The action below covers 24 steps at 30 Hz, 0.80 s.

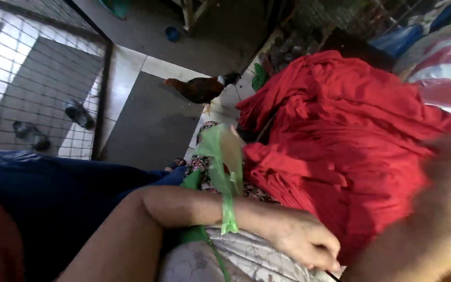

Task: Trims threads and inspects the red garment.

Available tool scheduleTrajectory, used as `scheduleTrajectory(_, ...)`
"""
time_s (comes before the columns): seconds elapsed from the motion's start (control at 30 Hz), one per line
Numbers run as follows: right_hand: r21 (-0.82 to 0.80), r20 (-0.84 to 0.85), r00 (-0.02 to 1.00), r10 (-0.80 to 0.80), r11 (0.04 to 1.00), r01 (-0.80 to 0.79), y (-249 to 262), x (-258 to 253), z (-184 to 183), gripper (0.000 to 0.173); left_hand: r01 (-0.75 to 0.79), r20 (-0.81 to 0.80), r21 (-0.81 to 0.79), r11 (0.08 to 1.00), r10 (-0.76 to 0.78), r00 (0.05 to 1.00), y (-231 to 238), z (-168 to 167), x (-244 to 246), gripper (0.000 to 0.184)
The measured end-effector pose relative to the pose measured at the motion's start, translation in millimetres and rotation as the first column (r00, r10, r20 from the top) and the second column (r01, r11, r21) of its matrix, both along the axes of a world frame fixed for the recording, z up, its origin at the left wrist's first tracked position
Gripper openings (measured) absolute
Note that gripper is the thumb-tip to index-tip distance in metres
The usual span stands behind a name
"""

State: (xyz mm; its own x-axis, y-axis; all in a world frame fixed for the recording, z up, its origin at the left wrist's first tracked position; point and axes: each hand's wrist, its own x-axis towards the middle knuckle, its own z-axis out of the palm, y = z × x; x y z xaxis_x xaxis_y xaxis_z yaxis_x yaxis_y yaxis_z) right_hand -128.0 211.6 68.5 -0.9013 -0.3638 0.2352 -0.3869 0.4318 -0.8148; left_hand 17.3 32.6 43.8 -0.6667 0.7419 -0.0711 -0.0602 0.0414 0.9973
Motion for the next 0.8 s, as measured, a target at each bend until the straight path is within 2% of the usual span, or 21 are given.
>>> scheduleTrajectory(0.03,-0.005,0.051,0.981,0.189,0.982,-0.189,-24,7,-12,0.025,0.032,-0.016,0.018,0.999,-0.031,0.999,6,0,1,0.028)
scheduleTrajectory(0.1,-0.024,0.173,0.863,0.474,0.878,-0.478,-78,35,-35,0.035,0.058,-0.069,0.047,0.997,-0.055,0.996,15,-1,3,0.026)
scheduleTrajectory(0.13,0.020,0.225,0.786,0.576,0.804,-0.595,-100,48,-44,0.044,0.063,-0.084,0.055,0.997,-0.058,0.995,18,-1,4,0.026)
scheduleTrajectory(0.2,0.255,0.267,0.699,0.663,0.651,-0.715,-132,68,-56,0.056,0.064,-0.096,0.064,0.996,-0.058,0.994,20,-1,6,0.027)
scheduleTrajectory(0.23,0.367,0.217,0.718,0.661,0.626,-0.688,-142,73,-63,0.056,0.067,-0.099,0.074,0.995,-0.059,0.993,19,-2,7,0.027)
scheduleTrajectory(0.3,0.501,0.080,0.812,0.579,0.681,-0.535,-151,72,-79,0.049,0.053,-0.109,0.102,0.993,-0.042,0.993,14,-2,11,0.026)
scheduleTrajectory(0.37,0.497,0.075,0.884,0.462,0.751,-0.434,-145,57,-84,0.038,-0.005,-0.148,0.078,0.997,0.016,0.989,0,2,13,0.024)
scheduleTrajectory(0.43,0.377,0.170,0.913,0.371,0.831,-0.408,-127,40,-81,0.028,-0.157,-0.199,-0.050,0.986,0.144,0.969,-21,11,13,0.023)
scheduleTrajectory(0.5,0.231,0.217,0.922,0.320,0.901,-0.367,-108,31,-79,0.021,-0.370,-0.248,-0.229,0.901,0.313,0.917,-47,13,10,0.025)
scheduleTrajectory(0.53,0.166,0.229,0.925,0.305,0.924,-0.345,-102,28,-78,0.018,-0.485,-0.294,-0.309,0.818,0.403,0.867,-57,9,8,0.025)
scheduleTrajectory(0.63,0.032,0.243,0.925,0.291,0.951,-0.308,-97,26,-72,0.014,-0.745,-0.547,-0.456,0.488,0.506,0.666,-81,-14,5,0.022)
scheduleTrajectory(0.67,0.003,0.241,0.925,0.294,0.953,-0.303,-98,27,-70,0.013,-0.772,-0.585,-0.483,0.413,0.504,0.636,-86,-20,5,0.021)
scheduleTrajectory(0.73,-0.042,0.221,0.922,0.318,0.947,-0.317,-102,29,-69,0.011,-0.758,-0.567,-0.558,0.338,0.512,0.645,-94,-22,7,0.016)
scheduleTrajectory(0.8,-0.077,0.235,0.901,0.364,0.931,-0.356,-104,30,-65,0.014,-0.711,-0.497,-0.639,0.292,0.549,0.672,-101,-13,13,0.028)
